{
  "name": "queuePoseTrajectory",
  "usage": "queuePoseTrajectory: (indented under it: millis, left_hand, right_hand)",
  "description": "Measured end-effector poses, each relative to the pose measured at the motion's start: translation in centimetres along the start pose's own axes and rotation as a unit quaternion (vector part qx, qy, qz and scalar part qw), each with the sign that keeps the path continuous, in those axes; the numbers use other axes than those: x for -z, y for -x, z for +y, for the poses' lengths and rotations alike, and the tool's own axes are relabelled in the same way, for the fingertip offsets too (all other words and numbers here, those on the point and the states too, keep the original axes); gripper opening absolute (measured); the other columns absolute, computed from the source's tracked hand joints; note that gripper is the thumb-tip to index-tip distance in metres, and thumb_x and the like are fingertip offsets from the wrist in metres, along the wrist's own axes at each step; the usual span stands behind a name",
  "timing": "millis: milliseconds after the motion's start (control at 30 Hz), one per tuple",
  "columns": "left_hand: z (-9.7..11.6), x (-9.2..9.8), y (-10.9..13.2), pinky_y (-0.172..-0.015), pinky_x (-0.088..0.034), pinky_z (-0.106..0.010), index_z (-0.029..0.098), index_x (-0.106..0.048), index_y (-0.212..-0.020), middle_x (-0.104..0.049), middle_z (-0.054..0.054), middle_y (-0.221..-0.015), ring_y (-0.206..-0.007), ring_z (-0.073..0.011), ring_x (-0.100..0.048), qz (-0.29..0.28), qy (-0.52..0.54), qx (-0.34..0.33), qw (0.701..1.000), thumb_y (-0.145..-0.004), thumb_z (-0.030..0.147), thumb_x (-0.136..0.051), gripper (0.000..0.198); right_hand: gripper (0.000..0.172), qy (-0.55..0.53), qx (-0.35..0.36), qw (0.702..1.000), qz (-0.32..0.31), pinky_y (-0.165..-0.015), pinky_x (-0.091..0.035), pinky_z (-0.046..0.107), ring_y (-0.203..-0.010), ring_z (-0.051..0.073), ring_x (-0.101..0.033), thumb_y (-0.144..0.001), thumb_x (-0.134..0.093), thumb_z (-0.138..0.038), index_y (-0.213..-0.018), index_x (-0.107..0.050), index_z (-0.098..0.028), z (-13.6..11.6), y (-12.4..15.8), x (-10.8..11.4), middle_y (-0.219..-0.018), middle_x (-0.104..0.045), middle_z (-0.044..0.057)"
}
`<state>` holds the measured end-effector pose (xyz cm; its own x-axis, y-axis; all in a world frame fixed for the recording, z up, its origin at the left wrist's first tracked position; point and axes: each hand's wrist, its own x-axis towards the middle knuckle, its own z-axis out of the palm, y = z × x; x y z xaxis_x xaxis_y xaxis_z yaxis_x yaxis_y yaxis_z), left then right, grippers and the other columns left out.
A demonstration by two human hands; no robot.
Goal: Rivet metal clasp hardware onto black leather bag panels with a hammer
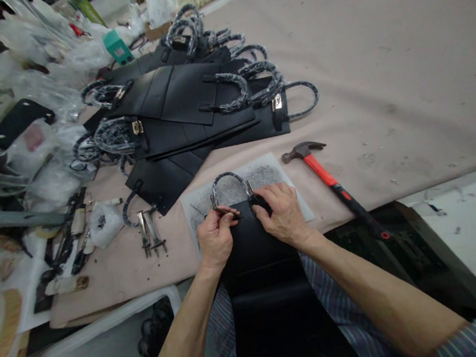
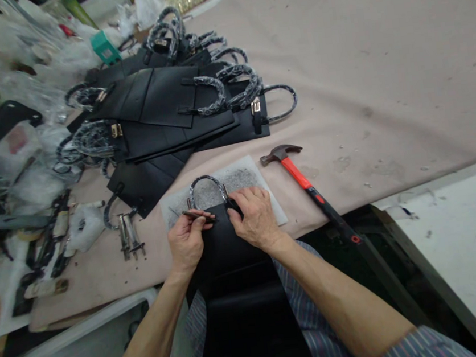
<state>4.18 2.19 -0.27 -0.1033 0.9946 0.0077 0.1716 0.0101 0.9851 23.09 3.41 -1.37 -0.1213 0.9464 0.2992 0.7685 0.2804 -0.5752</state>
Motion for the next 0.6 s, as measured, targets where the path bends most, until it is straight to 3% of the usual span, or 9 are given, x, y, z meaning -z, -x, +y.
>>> queuePoseTrajectory:
  millis: [600]
  left_hand:
    - [-0.7, -0.14, 0.04, -0.076, -0.066, -0.028, 0.017, -0.069, -0.093, -0.077, -0.004, -0.089, -0.082, -0.0162, -0.076, 0.004, -0.048, -0.043, 0.998, -0.095, 0.026, -0.061, 0.013]
  right_hand:
    - [0.027, 0.001, 0.005, 1.0, 0.01, -0.093, -0.035, 0.042, -0.105, 0.029, -0.055, -0.09, -0.06, -0.028, -0.116, -0.064, -0.019, -0.04, -0.02, 0.02, -0.113, -0.07, 0.009]
